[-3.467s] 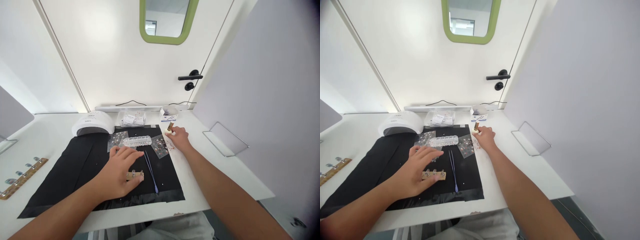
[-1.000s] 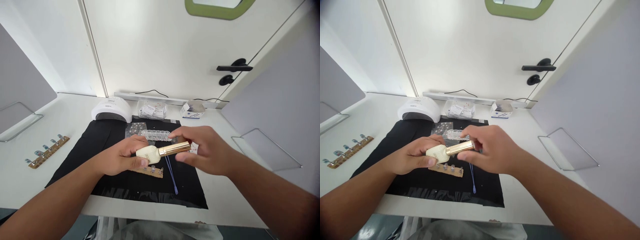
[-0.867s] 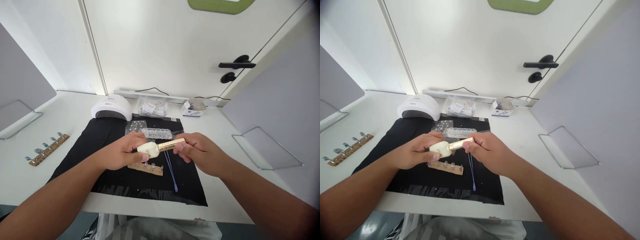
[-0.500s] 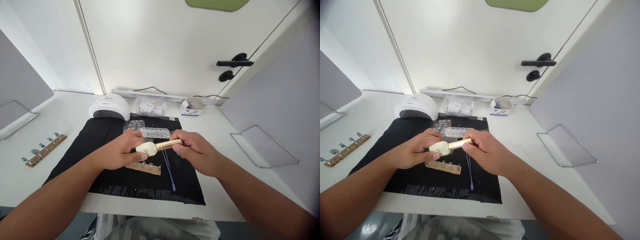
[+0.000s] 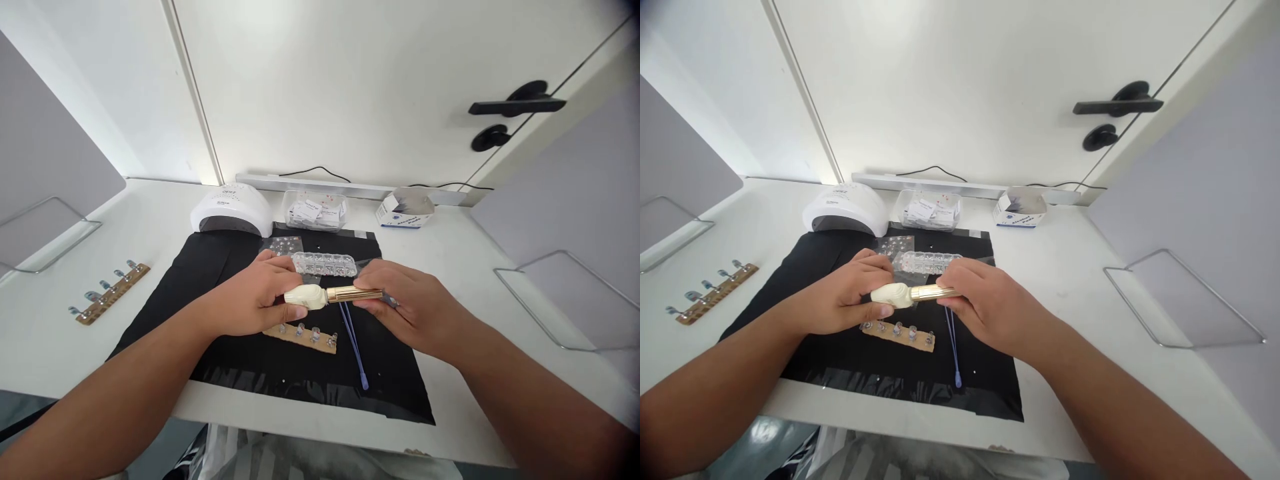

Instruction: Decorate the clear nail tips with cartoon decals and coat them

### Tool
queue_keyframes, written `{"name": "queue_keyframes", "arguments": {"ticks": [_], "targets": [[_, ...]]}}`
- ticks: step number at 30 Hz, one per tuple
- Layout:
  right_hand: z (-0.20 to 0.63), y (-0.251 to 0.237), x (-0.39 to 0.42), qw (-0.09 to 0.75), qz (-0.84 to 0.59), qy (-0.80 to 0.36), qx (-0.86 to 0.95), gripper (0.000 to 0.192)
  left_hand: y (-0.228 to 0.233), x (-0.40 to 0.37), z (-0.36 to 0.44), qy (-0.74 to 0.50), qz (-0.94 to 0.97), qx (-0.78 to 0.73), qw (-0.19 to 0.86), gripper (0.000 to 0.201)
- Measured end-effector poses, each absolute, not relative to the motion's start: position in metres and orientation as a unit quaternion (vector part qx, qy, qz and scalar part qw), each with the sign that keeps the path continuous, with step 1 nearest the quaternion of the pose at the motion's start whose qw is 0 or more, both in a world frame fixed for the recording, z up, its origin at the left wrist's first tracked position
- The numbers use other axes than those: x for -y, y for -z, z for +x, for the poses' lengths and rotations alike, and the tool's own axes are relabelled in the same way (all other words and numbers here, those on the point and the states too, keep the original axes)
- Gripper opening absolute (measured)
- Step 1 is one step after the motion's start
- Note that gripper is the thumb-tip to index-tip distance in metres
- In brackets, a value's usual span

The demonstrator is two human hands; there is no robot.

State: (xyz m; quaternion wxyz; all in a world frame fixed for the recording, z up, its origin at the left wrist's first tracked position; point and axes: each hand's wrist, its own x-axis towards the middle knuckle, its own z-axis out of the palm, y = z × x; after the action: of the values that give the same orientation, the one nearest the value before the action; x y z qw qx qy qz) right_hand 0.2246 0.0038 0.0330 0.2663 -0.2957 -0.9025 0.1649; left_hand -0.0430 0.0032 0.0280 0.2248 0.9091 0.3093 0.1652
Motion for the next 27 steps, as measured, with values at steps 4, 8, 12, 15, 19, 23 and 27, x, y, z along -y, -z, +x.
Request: {"name": "queue_keyframes", "arguments": {"ticks": [4,8,12,15,19,23,27], "targets": [[0.224,-0.026,-0.003,0.238,-0.407,-0.323,0.821,0.012,-0.024,-0.005,-0.041,-0.158,0.916,-0.311,0.197,0.025],[0.221,-0.026,0.002,0.18,-0.489,-0.381,0.764,0.044,-0.022,-0.006,-0.04,-0.149,0.921,-0.311,0.181,0.024],[0.221,-0.031,0.006,0.193,-0.483,-0.294,0.802,0.03,-0.022,-0.006,-0.041,-0.159,0.922,-0.306,0.178,0.025],[0.224,-0.03,0.007,0.224,-0.449,-0.297,0.812,0.009,-0.02,-0.006,-0.041,-0.157,0.921,-0.306,0.181,0.025],[0.223,-0.021,0.007,0.252,-0.455,-0.412,0.748,0.009,-0.019,-0.007,-0.04,-0.153,0.923,-0.302,0.182,0.025],[0.218,-0.011,0.009,0.32,-0.462,-0.447,0.696,0.016,-0.019,-0.008,-0.038,-0.153,0.924,-0.304,0.176,0.026],[0.223,-0.005,0.008,0.417,-0.42,-0.482,0.646,0.012,-0.019,-0.01,-0.04,-0.148,0.925,-0.302,0.176,0.025]]}}
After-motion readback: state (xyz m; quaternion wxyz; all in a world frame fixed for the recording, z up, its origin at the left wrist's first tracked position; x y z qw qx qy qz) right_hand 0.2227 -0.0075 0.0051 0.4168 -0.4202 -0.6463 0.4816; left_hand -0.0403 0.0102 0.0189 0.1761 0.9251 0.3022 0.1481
